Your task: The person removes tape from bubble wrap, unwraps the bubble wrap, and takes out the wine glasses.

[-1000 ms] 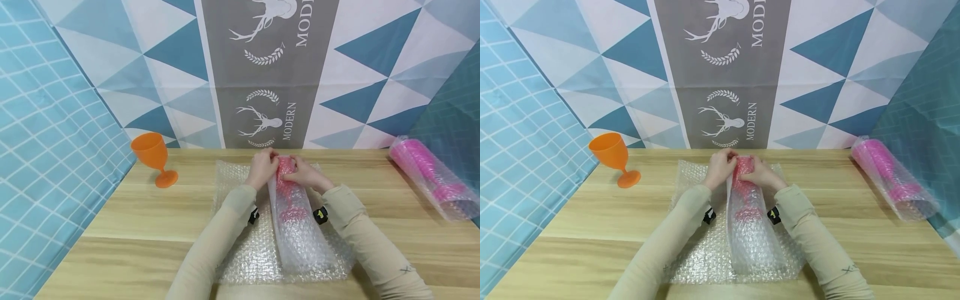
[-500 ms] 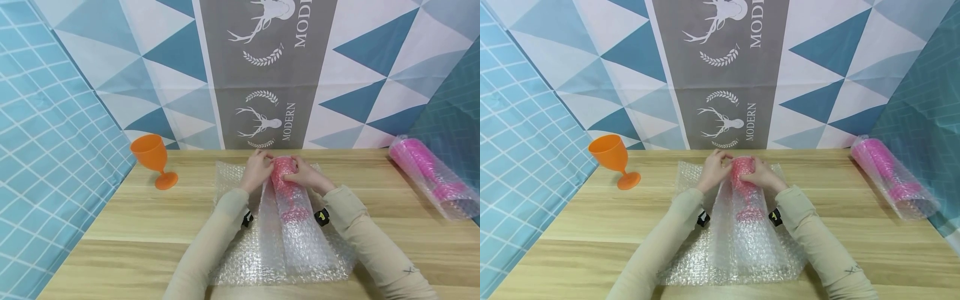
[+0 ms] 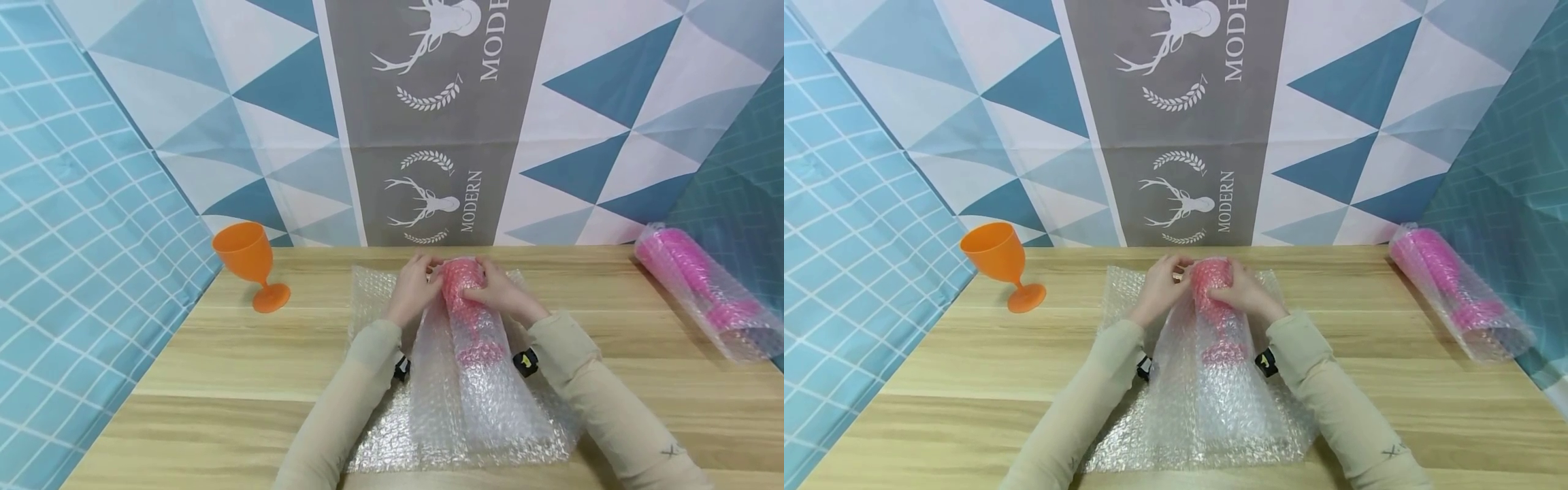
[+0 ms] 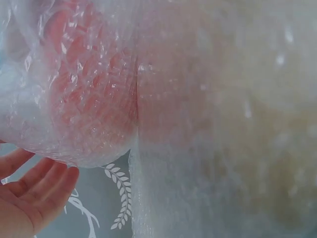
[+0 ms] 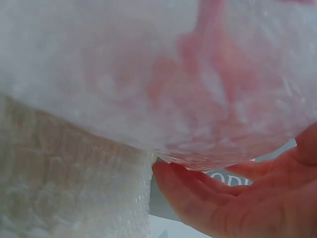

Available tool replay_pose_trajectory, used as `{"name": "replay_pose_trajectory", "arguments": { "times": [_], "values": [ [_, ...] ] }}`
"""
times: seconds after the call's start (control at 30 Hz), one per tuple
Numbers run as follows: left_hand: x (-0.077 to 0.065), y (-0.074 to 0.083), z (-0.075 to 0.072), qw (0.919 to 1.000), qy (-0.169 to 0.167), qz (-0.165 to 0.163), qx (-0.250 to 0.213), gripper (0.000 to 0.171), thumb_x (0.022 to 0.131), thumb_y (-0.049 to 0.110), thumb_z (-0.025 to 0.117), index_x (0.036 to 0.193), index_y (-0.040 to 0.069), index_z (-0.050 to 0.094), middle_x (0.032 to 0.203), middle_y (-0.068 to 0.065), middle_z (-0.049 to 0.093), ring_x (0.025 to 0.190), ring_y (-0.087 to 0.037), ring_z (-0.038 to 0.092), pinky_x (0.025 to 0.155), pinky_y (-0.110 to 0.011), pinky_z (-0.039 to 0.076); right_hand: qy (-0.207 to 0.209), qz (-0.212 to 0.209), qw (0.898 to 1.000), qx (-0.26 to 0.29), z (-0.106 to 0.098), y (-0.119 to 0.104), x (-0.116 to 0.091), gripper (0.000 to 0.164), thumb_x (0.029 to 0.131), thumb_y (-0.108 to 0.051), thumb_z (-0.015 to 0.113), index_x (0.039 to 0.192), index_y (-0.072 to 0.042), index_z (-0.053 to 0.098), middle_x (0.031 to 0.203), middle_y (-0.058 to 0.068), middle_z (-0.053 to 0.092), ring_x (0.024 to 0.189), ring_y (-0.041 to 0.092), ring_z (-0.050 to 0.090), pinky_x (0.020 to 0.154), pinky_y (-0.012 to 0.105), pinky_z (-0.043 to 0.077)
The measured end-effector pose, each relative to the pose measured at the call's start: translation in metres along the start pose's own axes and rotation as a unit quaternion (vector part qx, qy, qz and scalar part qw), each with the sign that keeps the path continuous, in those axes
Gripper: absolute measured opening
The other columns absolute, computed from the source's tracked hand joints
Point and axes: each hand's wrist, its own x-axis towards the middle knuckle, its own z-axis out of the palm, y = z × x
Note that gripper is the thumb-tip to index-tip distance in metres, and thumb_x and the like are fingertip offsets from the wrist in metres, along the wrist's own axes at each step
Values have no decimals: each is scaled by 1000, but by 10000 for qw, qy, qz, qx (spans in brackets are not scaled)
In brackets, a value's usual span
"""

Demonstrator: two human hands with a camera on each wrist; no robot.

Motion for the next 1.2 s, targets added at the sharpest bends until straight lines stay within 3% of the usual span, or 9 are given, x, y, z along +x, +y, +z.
{"name": "replay_pose_trajectory", "arguments": {
  "times": [0.2, 0.53, 0.77, 0.97, 1.2],
  "values": [
    [-4, 0, -1, 9999, 70, 47, -88, 29, 83, 15, 59, 112, 9, 60, 114, -6, 57, 98, -20, 56, 79, -30, 50, 236, -210, 9995, -59, 5, 0, -2, 85, 84, -21, 60, 141, 9, 4, 142, 34, 18, 125, 47, 31, 99, 55, 32],
    [-3, 0, -3, 9980, -52, 137, 619, 26, 86, 12, 57, 111, 12, 63, 115, -7, 58, 103, -22, 56, 88, -36, 47, 662, -463, 9941, -721, 10, -5, -6, 82, 82, -24, 62, 144, -3, 13, 144, 29, 16, 127, 46, 25, 95, 64, 30],
    [-3, 2, -4, 9973, -23, 172, 707, 24, 85, 11, 58, 109, 9, 64, 111, -8, 59, 100, -22, 57, 87, -35, 48, 980, -1108, 9781, -1466, 16, -8, -6, 70, 80, -18, 63, 141, -13, 29, 143, 23, 25, 129, 43, 24, 97, 65, 26],
    [-3, 2, -6, 9975, 16, 159, 693, 24, 83, 6, 57, 107, 7, 64, 107, -8, 59, 94, -22, 59, 82, -33, 50, 986, -1445, 9715, -1601, 19, -9, -6, 57, 79, -11, 62, 133, -13, 44, 142, 22, 28, 130, 43, 23, 98, 64, 25],
    [-4, 1, -10, 9975, -34, 71, 708, 25, 81, 2, 56, 104, 6, 65, 104, -9, 60, 91, -22, 59, 78, -31, 51, 878, -1556, 9690, -1707, 19, -9, -6, 52, 79, -10, 61, 130, -10, 48, 141, 24, 27, 128, 43, 26, 97, 62, 29]
  ]
}}
